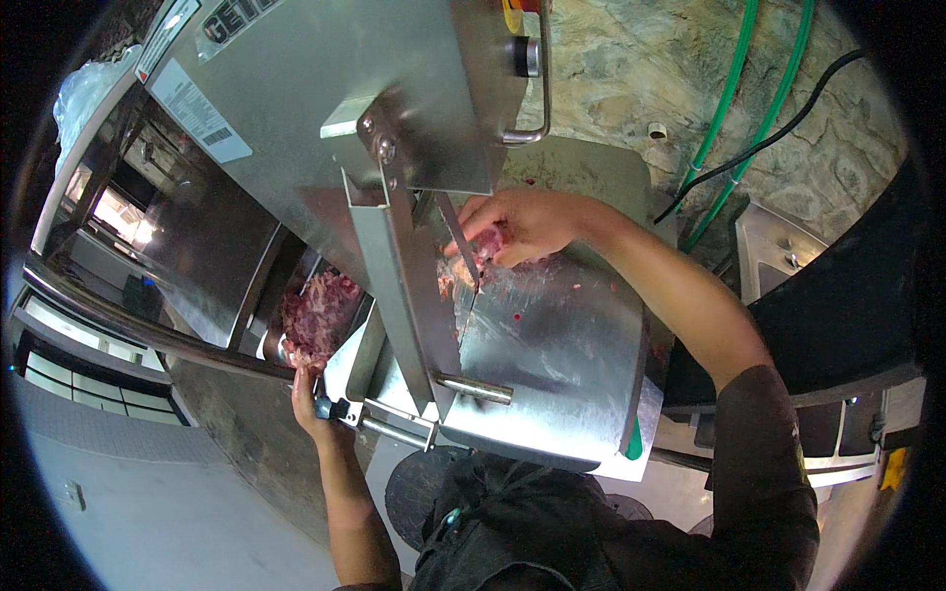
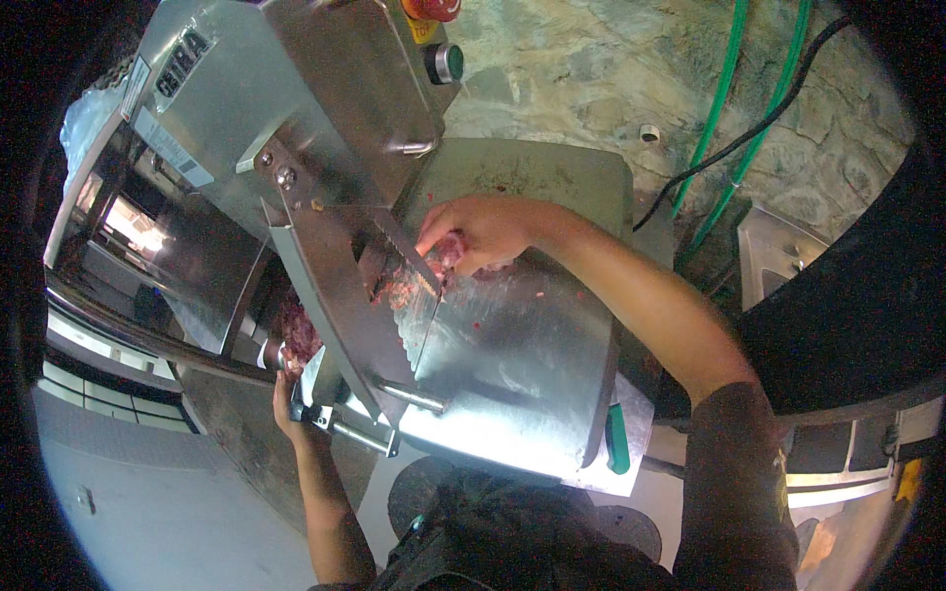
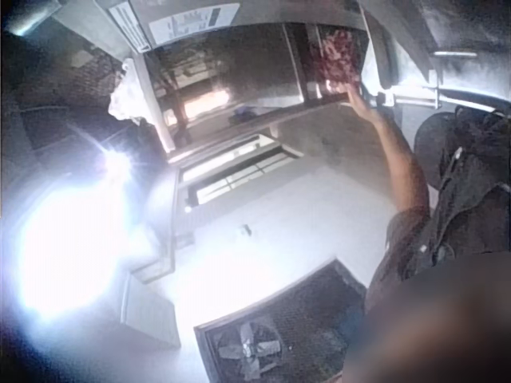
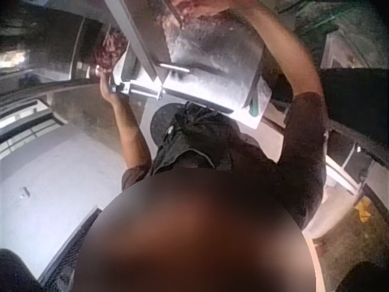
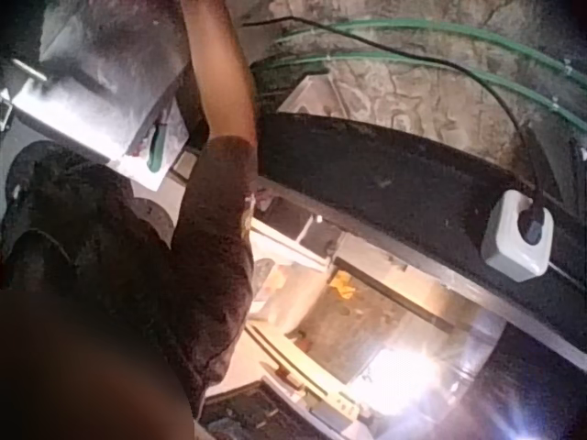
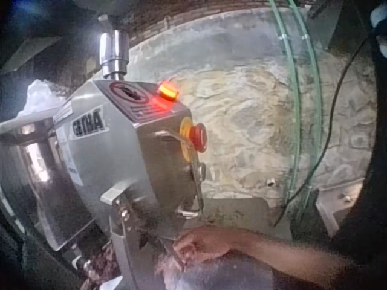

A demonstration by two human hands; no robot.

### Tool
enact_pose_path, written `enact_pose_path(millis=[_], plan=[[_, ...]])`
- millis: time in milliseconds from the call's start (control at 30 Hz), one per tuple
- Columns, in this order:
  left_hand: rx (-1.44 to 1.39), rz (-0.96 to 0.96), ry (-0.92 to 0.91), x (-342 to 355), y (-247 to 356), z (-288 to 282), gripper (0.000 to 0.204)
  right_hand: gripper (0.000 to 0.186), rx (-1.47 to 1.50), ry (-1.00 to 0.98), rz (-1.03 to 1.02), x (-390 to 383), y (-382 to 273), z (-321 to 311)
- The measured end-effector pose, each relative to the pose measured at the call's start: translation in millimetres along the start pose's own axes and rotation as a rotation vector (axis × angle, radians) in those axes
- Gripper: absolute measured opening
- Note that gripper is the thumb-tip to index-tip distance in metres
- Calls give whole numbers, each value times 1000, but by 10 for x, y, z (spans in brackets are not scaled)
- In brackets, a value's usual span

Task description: The person uses a vertical band saw to cut large pieces of raw meat into smaller chunks. They handle the meat with both hands, feed it through the saw, and place the cut pieces into a metal tray.

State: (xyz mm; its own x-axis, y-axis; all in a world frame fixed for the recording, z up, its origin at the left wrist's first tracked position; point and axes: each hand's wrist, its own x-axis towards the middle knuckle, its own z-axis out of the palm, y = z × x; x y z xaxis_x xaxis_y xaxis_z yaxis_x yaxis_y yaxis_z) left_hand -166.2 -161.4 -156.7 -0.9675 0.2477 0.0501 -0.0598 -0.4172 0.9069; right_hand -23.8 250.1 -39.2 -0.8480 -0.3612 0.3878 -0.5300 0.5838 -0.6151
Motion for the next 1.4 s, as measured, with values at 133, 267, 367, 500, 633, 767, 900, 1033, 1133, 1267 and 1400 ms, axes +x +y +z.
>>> enact_pose_path(millis=[133,267,367,500,633,767,900,1033,1133,1267,1400], plan=[[78,56,143,-37,-36,26,35,37,-64,-237,66,156,27,55],[82,75,164,-39,-46,18,32,27,-159,-138,149,50,3,-40],[16,29,11,-31,-15,-21,30,23,27,-44,362,-94,11,-273],[59,17,-20,-43,30,4,23,23,-114,93,610,-162,68,-377],[50,24,-13,-86,68,100,23,24,-312,188,457,-96,105,-341],[123,2,92,-110,84,124,26,21,-217,153,472,139,125,-312],[182,34,16,-85,115,109,27,17,-534,1,337,383,126,-144],[164,0,97,-134,121,175,29,18,-591,45,416,380,98,-214],[112,5,84,-170,132,233,27,19,-454,134,658,211,47,-444],[159,17,95,-145,137,230,25,23,-497,42,652,-87,-46,-475],[137,9,84,-125,121,194,26,14,-503,138,519,-251,-152,-227]])
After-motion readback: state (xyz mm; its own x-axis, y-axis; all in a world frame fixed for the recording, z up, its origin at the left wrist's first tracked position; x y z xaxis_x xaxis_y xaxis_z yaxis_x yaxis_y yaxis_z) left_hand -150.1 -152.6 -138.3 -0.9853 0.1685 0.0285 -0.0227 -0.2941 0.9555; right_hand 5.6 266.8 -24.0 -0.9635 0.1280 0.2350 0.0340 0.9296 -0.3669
